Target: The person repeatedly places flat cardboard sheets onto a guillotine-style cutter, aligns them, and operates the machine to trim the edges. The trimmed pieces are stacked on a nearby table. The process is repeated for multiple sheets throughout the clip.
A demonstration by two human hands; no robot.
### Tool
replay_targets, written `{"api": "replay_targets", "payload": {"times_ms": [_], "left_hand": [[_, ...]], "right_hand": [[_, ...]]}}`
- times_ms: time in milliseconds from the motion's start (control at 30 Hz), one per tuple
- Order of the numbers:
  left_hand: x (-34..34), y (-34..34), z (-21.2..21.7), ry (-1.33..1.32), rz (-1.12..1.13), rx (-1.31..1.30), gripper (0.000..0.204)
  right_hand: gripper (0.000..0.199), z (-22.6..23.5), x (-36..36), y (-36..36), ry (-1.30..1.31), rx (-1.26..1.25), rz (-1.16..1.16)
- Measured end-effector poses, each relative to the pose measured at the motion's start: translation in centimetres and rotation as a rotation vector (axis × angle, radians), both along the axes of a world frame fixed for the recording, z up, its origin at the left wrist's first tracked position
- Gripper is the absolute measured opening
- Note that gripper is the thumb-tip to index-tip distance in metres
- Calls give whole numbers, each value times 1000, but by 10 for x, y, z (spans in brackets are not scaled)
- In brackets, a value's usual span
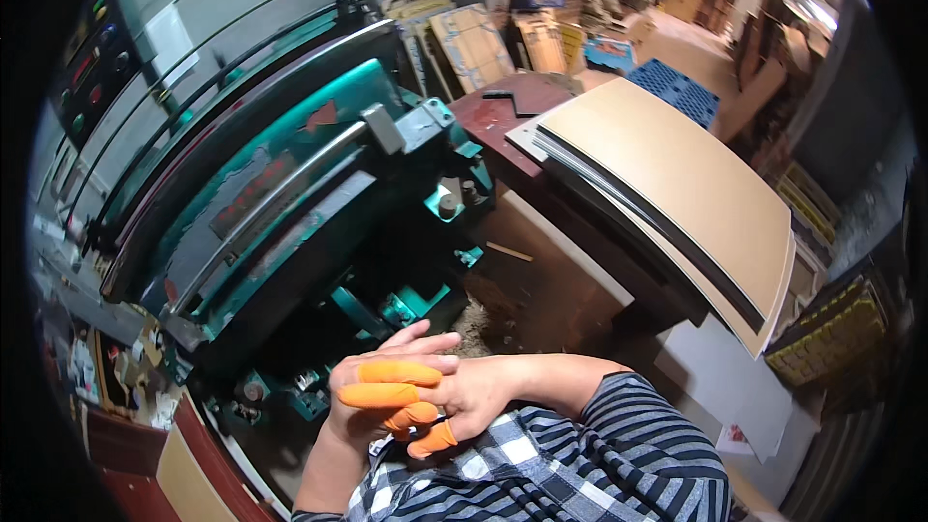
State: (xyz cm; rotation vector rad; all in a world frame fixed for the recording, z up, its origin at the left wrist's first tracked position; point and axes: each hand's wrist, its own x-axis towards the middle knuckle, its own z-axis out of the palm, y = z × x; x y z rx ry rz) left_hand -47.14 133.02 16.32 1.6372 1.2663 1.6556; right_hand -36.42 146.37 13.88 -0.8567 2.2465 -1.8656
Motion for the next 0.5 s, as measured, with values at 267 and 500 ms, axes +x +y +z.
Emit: {"api": "replay_targets", "payload": {"times_ms": [267, 500], "left_hand": [[-24, -30, 10, 304, 65, 67, 50], [-89, -132, -18, 289, 1102, -251, 60]], "right_hand": [[58, 36, -37, 1, 280, 87, 197], [28, 13, -99, 40, 289, 206, -604]]}}
